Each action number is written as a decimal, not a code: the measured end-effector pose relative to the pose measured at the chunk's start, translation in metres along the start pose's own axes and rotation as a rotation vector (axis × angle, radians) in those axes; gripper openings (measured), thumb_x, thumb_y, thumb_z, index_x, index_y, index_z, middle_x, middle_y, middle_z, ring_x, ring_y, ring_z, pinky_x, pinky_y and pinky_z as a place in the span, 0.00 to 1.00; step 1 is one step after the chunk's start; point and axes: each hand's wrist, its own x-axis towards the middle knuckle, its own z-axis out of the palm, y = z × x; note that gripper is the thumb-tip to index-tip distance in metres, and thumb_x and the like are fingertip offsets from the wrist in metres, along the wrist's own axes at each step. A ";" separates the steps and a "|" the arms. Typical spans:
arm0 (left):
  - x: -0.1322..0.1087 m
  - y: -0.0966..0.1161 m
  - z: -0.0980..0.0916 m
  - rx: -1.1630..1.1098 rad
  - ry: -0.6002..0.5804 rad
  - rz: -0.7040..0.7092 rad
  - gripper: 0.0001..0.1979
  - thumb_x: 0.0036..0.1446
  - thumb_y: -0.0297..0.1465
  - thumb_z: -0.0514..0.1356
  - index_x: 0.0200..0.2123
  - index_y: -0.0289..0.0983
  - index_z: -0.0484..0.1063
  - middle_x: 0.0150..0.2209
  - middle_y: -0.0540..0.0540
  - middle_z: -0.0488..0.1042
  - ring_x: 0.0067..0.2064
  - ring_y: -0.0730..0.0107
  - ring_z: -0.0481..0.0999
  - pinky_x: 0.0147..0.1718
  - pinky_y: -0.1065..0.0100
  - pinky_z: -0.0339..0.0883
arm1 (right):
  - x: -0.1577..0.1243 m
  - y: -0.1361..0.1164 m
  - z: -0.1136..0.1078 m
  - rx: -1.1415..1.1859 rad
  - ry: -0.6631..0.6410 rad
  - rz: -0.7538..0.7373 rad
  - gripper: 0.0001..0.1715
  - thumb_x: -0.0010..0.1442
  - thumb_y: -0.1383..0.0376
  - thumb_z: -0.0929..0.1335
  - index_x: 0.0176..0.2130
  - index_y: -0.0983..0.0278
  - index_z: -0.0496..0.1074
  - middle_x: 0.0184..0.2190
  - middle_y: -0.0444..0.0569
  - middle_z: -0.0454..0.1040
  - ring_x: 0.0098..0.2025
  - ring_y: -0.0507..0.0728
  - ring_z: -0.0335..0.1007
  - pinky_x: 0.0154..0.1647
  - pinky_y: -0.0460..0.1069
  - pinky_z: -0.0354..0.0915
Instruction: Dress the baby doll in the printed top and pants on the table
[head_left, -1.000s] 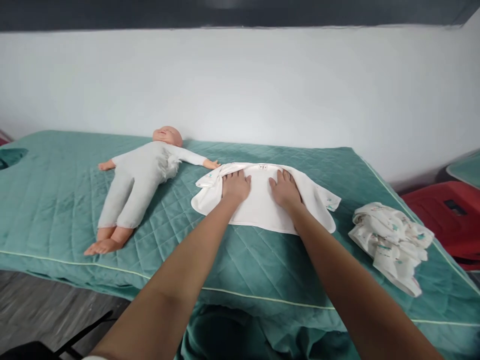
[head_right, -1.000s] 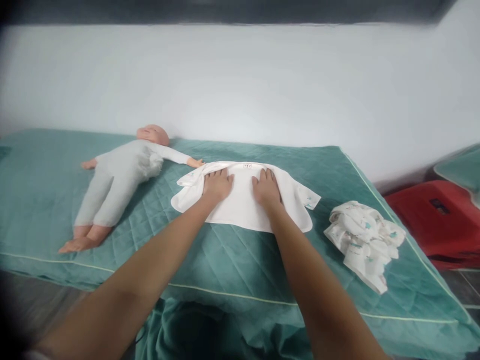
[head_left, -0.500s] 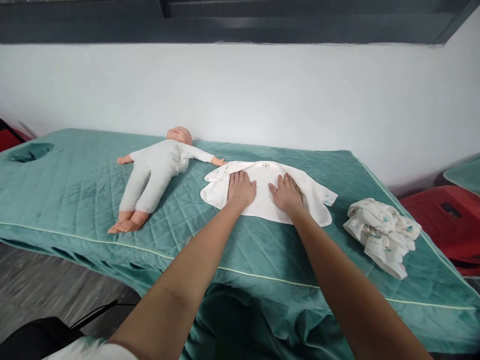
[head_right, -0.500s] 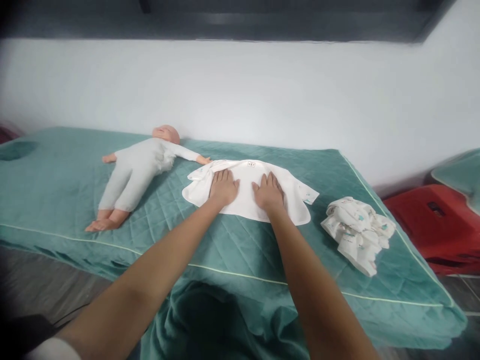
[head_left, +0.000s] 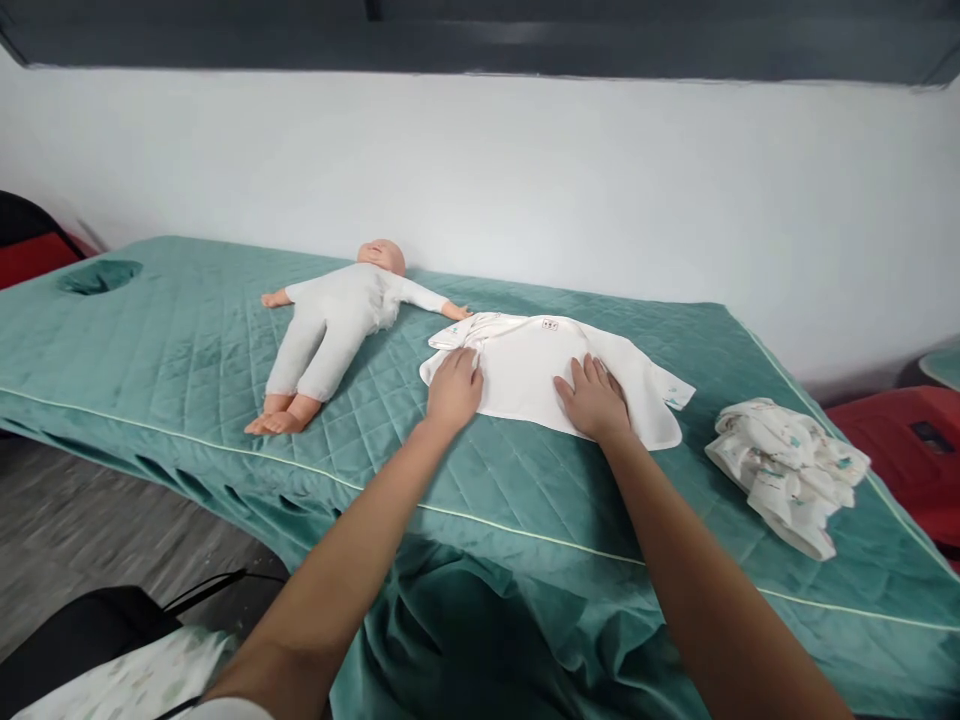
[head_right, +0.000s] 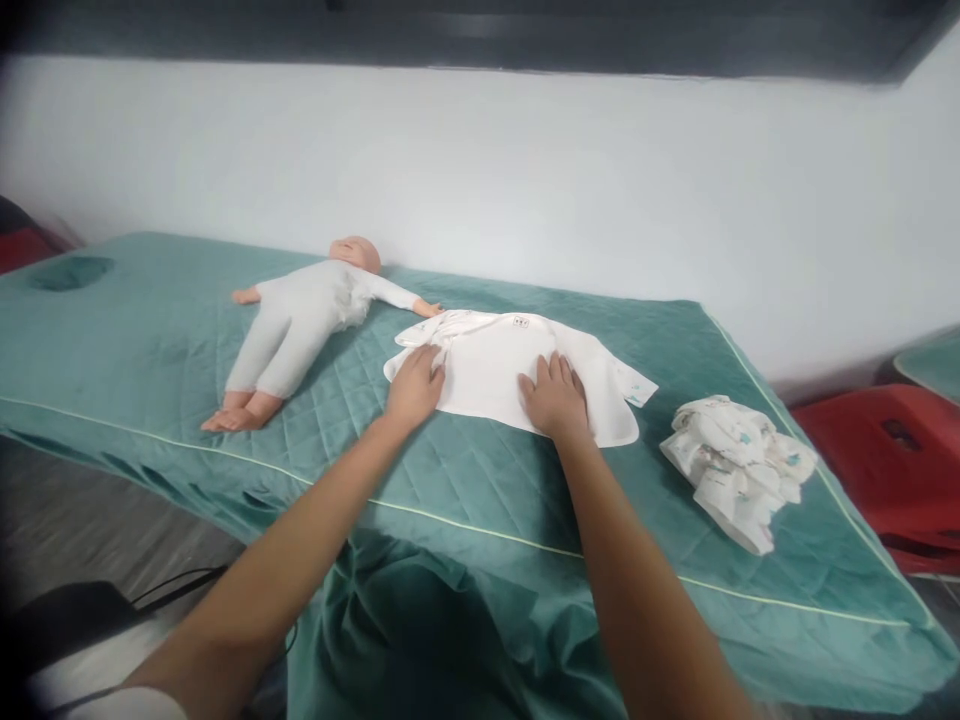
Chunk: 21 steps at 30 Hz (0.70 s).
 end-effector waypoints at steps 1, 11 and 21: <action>0.005 -0.008 -0.002 0.033 -0.032 -0.026 0.24 0.68 0.32 0.50 0.64 0.34 0.67 0.66 0.36 0.69 0.69 0.57 0.64 0.70 0.53 0.55 | 0.000 0.000 0.000 0.006 0.002 0.000 0.41 0.73 0.51 0.52 0.73 0.73 0.53 0.75 0.64 0.45 0.78 0.66 0.39 0.75 0.62 0.44; 0.040 -0.039 -0.010 0.138 -0.178 -0.163 0.31 0.70 0.41 0.45 0.72 0.38 0.56 0.75 0.42 0.52 0.76 0.56 0.48 0.73 0.46 0.44 | 0.000 0.000 -0.001 0.019 -0.010 0.022 0.41 0.73 0.50 0.53 0.73 0.72 0.53 0.76 0.62 0.46 0.78 0.65 0.38 0.75 0.62 0.42; 0.031 -0.041 -0.034 -0.057 0.027 -0.108 0.21 0.69 0.34 0.49 0.59 0.38 0.72 0.65 0.43 0.71 0.68 0.63 0.67 0.69 0.59 0.58 | -0.003 -0.004 -0.005 0.002 0.110 -0.080 0.38 0.72 0.54 0.55 0.72 0.71 0.55 0.74 0.59 0.53 0.76 0.66 0.44 0.75 0.64 0.47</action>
